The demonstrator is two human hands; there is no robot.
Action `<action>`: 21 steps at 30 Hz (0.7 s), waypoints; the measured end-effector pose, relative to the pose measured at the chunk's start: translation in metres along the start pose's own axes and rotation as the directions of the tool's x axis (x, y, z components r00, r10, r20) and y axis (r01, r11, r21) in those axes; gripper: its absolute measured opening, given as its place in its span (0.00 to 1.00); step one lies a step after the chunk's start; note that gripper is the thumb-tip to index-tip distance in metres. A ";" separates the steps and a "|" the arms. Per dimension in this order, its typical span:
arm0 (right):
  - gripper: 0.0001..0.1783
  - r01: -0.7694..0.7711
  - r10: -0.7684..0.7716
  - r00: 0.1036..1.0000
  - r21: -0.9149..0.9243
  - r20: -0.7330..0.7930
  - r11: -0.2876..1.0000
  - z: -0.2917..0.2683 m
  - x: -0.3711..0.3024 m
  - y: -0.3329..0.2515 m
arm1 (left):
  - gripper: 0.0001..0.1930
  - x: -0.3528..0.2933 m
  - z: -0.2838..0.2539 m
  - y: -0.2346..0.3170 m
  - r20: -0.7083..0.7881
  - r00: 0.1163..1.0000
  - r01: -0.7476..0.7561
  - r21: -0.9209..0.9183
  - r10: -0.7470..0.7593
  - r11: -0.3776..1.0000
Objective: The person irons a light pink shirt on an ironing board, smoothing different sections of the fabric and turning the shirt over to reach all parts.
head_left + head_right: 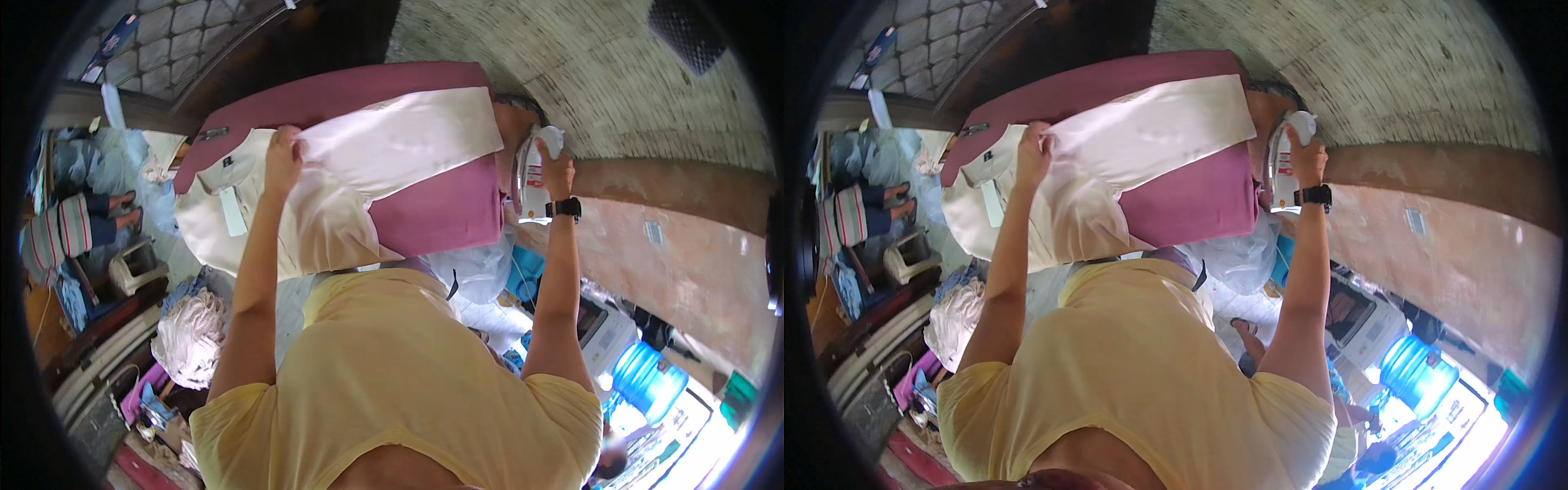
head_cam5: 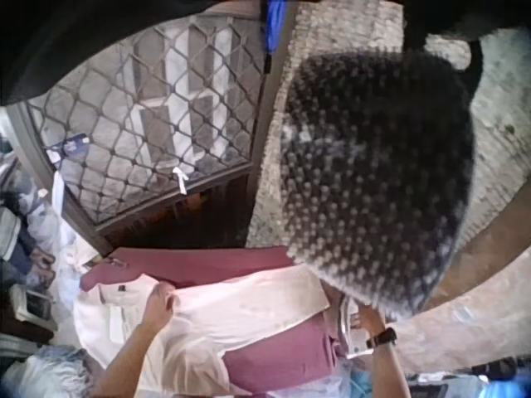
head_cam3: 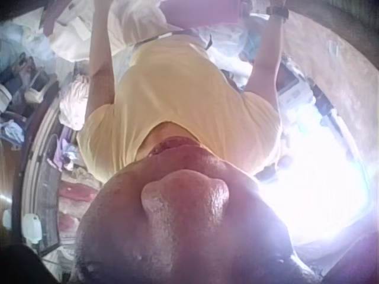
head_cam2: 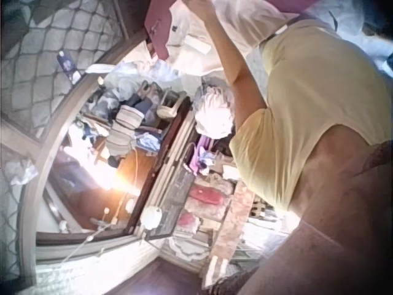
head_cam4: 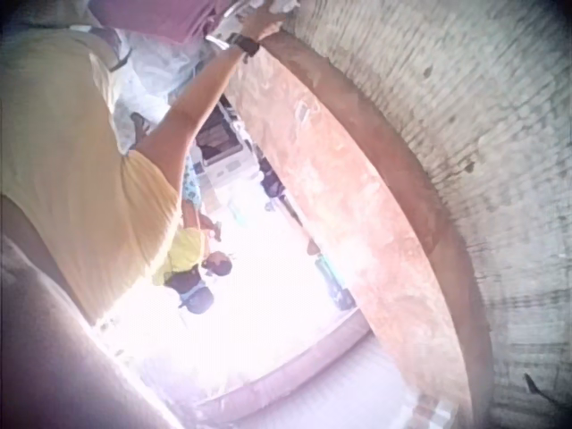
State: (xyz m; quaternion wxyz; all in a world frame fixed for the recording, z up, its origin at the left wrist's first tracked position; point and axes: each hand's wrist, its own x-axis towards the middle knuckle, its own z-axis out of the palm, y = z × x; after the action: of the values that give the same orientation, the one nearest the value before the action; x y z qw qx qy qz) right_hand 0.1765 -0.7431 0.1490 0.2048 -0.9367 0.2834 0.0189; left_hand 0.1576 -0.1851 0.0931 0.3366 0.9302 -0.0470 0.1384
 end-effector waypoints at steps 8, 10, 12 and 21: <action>0.53 0.144 -0.138 0.989 0.139 -0.050 0.980 0.059 0.062 0.012 | 0.06 -0.112 0.026 0.013 -0.323 0.565 0.202 -0.838 -0.759 0.507; 0.54 0.094 -0.094 0.995 0.069 -0.015 0.993 0.075 0.081 0.022 | 0.10 -0.139 0.040 -0.024 -0.010 0.417 0.093 -0.994 -0.909 0.054; 0.55 0.061 -0.055 0.995 0.078 -0.081 0.995 0.075 0.093 0.047 | 0.15 -0.115 0.023 0.009 0.451 0.322 0.103 -0.891 -0.832 -0.442; 0.49 0.330 -0.449 0.771 -0.320 -0.452 0.888 0.055 0.036 -0.013 | 0.20 -0.109 -0.097 0.094 -0.181 0.622 0.015 -0.970 -0.762 0.243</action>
State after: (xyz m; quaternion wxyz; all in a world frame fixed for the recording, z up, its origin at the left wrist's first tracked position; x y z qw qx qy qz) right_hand 0.2184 -0.7308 0.0981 0.0151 -0.9622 0.1218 -0.2431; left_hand 0.0142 -0.1965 0.1903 0.8061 0.4429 0.2581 0.2958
